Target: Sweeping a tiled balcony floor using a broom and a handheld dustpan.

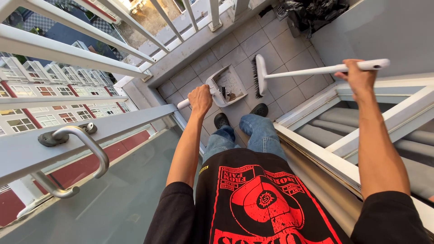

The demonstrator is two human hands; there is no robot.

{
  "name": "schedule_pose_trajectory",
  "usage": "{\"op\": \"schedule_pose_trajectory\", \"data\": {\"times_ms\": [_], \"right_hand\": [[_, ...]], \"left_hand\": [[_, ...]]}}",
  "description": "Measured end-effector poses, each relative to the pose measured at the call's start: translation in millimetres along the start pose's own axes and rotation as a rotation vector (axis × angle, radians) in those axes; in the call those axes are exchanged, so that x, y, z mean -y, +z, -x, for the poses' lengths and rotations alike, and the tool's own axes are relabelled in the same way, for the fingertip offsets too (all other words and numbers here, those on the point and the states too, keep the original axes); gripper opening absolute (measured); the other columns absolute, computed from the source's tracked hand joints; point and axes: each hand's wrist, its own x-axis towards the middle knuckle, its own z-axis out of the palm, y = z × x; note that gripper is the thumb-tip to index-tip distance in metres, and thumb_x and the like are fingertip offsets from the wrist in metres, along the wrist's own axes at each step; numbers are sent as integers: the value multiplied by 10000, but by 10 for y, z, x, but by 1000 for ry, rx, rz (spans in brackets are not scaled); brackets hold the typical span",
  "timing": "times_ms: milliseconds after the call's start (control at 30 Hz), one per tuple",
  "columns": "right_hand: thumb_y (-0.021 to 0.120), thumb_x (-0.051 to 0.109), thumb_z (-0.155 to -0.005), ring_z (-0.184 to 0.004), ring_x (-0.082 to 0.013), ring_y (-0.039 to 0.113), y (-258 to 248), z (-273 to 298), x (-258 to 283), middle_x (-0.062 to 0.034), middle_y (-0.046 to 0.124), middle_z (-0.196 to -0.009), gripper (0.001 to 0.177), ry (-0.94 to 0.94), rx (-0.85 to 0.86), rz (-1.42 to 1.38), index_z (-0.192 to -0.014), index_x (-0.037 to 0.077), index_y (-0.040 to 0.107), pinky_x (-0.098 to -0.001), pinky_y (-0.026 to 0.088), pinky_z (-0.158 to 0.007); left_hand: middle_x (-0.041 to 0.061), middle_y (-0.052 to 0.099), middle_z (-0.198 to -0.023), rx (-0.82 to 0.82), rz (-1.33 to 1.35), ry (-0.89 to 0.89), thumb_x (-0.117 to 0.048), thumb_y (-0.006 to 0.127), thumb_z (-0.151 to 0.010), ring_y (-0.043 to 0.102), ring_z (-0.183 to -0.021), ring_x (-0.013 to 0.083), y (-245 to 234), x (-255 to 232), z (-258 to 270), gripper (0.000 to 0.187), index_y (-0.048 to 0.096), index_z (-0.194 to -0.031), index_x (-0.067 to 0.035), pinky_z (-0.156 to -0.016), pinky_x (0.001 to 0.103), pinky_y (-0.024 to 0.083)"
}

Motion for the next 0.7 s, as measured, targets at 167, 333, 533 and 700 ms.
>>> {"op": "schedule_pose_trajectory", "data": {"times_ms": [167,333,533,700], "right_hand": [[650,154,-1039,-815,-191,759,-269,25,106,-188,682,-1091,297,-4,-99,86,-1195,-98,624,-212,647,-725],[657,234,-1043,-718,-147,722,-117,211,-135,-124,720,-844,299,24,-131,512,-1143,-45,623,-264,579,-609],[721,220,-1001,-635,-185,659,236,556,-868,-134,669,-738,266,-195,21,522,-974,20,548,-345,530,-544],[716,192,-970,-608,-216,708,557,874,-884,-154,676,-732,292,-240,12,401,-879,24,495,-343,570,-531]], "left_hand": [[177,736,-817,0,-23,0,-168,610,-927,728,-780,384,48,10,-19,170,757,-884,-94,-668,493,538],[171,739,-808,5,-9,4,-135,627,-860,727,-777,381,47,-15,-9,131,755,-874,-106,-667,496,534],[174,737,-808,-9,-11,1,-136,642,-842,725,-781,387,14,-53,-17,117,752,-867,-104,-662,491,535],[180,733,-801,-11,-14,7,-115,627,-842,723,-773,393,-20,-70,-4,128,752,-868,-99,-650,494,534]]}}
